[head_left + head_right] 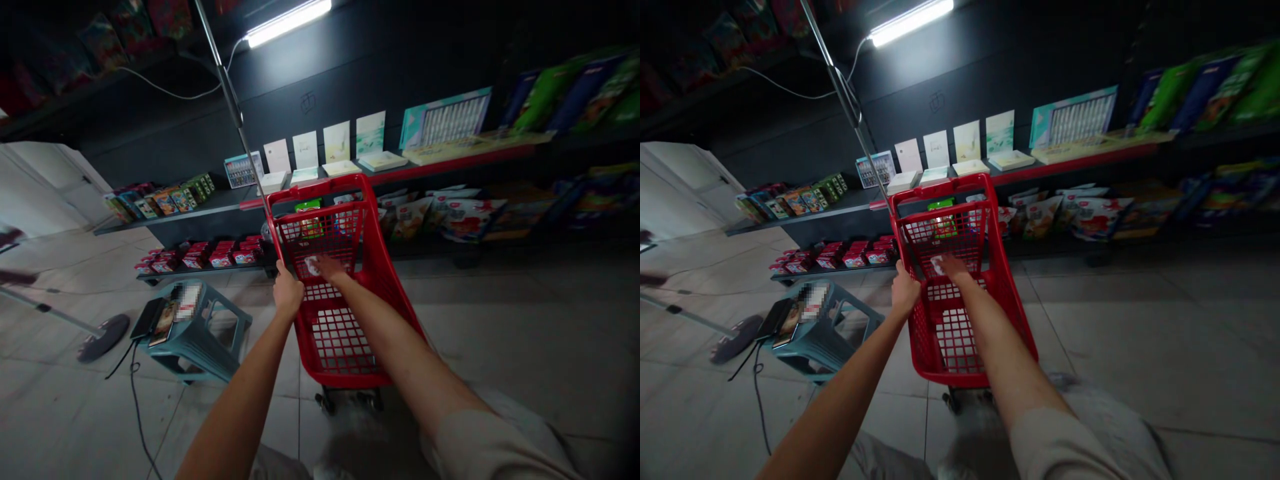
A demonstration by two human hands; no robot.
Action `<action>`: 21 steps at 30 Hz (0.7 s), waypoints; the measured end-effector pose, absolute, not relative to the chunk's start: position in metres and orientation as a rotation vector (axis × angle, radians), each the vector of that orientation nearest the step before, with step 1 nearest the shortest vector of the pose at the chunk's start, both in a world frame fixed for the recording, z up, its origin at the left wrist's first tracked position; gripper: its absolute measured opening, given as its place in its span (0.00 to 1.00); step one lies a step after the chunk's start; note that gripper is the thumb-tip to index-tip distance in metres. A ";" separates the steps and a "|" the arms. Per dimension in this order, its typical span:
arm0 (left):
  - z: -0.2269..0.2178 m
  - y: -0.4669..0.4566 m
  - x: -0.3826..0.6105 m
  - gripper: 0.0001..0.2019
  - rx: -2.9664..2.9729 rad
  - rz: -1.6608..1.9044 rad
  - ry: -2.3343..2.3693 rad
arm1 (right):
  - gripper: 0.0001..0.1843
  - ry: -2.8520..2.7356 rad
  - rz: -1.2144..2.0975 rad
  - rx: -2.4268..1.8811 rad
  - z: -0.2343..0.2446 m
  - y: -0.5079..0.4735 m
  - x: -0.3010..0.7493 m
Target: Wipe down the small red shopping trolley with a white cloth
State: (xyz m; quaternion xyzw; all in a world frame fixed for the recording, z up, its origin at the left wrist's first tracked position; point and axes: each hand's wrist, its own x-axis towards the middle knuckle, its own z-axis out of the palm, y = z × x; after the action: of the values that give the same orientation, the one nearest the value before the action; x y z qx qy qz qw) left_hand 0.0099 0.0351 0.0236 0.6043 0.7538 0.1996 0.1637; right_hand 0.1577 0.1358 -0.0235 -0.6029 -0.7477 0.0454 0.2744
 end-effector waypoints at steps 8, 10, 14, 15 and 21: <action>0.026 0.038 -0.003 0.39 1.700 0.593 2.126 | 0.19 -1.883 -0.221 -1.550 0.035 0.187 0.231; 0.023 0.040 -0.006 0.38 1.702 0.610 2.125 | 0.19 -1.795 -0.230 -1.565 0.030 0.193 0.238; 0.022 0.041 -0.007 0.38 1.683 0.604 2.145 | 0.19 -1.675 -0.085 -1.695 -0.008 0.194 0.225; 0.023 0.041 -0.007 0.37 1.681 0.599 2.151 | 0.20 -1.632 -0.045 -1.739 -0.021 0.192 0.218; 0.025 0.041 -0.007 0.37 1.698 0.588 2.179 | 0.19 -1.676 0.175 -1.928 -0.090 0.161 0.197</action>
State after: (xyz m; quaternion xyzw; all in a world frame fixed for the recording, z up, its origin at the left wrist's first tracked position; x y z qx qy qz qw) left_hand -0.0070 0.0413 0.0247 0.5937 0.7619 0.2055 0.1578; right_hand 0.1968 0.1615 -0.0900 -0.7214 -0.6272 0.0655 0.2862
